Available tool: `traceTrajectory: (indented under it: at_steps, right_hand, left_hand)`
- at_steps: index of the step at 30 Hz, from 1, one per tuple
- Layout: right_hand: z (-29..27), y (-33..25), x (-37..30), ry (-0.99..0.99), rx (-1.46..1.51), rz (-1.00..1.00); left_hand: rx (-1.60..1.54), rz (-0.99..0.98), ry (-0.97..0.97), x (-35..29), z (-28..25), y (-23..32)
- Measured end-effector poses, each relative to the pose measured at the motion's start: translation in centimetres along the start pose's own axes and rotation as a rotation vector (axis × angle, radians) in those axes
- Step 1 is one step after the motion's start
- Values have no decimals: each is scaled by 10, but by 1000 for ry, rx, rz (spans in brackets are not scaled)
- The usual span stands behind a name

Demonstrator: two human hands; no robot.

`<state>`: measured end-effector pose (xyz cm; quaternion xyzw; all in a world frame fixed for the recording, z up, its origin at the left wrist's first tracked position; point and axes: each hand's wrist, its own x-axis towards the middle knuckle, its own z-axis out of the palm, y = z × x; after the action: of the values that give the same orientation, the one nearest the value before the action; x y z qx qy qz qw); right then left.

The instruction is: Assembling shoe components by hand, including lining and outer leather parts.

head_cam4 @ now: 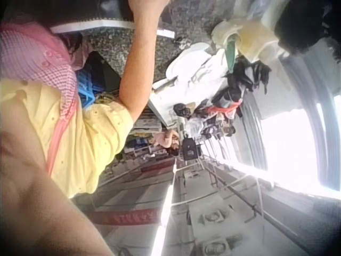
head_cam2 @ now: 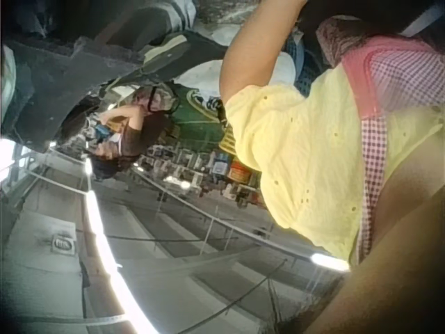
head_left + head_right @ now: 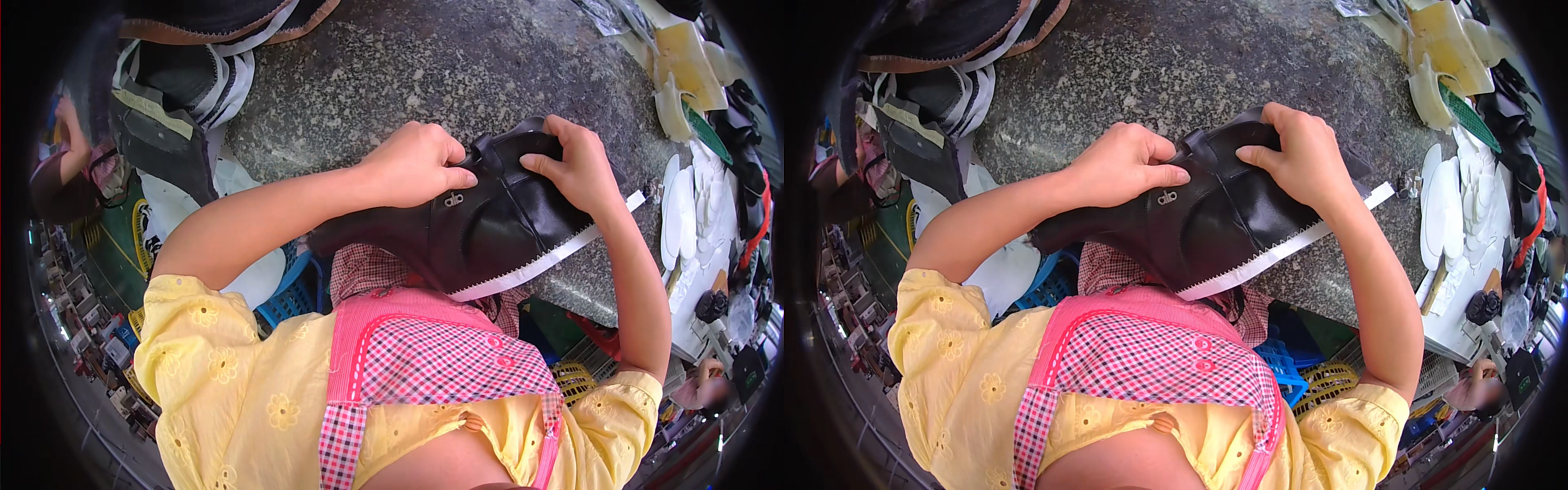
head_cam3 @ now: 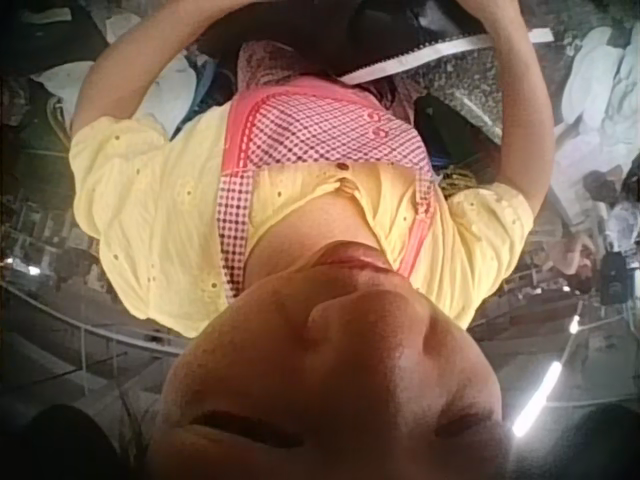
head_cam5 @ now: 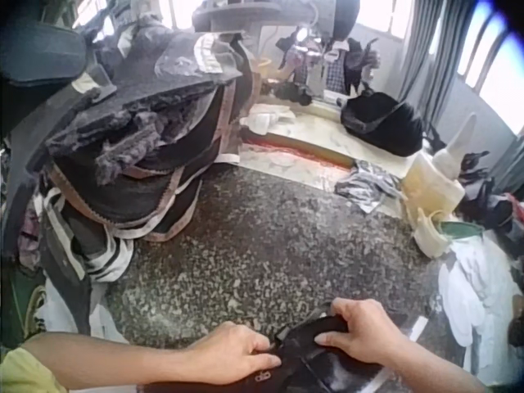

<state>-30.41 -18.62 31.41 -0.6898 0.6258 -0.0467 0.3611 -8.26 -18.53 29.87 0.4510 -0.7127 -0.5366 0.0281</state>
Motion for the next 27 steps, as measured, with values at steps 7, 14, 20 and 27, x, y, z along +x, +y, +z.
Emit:
traceTrajectory:
  at_steps: [7,14,20,27]
  right_hand:
    - [9,24,-9,46,286,-262]
    - [12,20,-8,119,141,-322]
    - [8,19,-9,90,73,-537]
    - [10,19,-5,81,13,-509]
  left_hand:
    - [-76,-51,-81,7,3,4]
    - [-480,-124,-83,16,16,-13]
    - [-759,-13,-151,17,3,-3]
    - [-535,74,25,11,3,5]
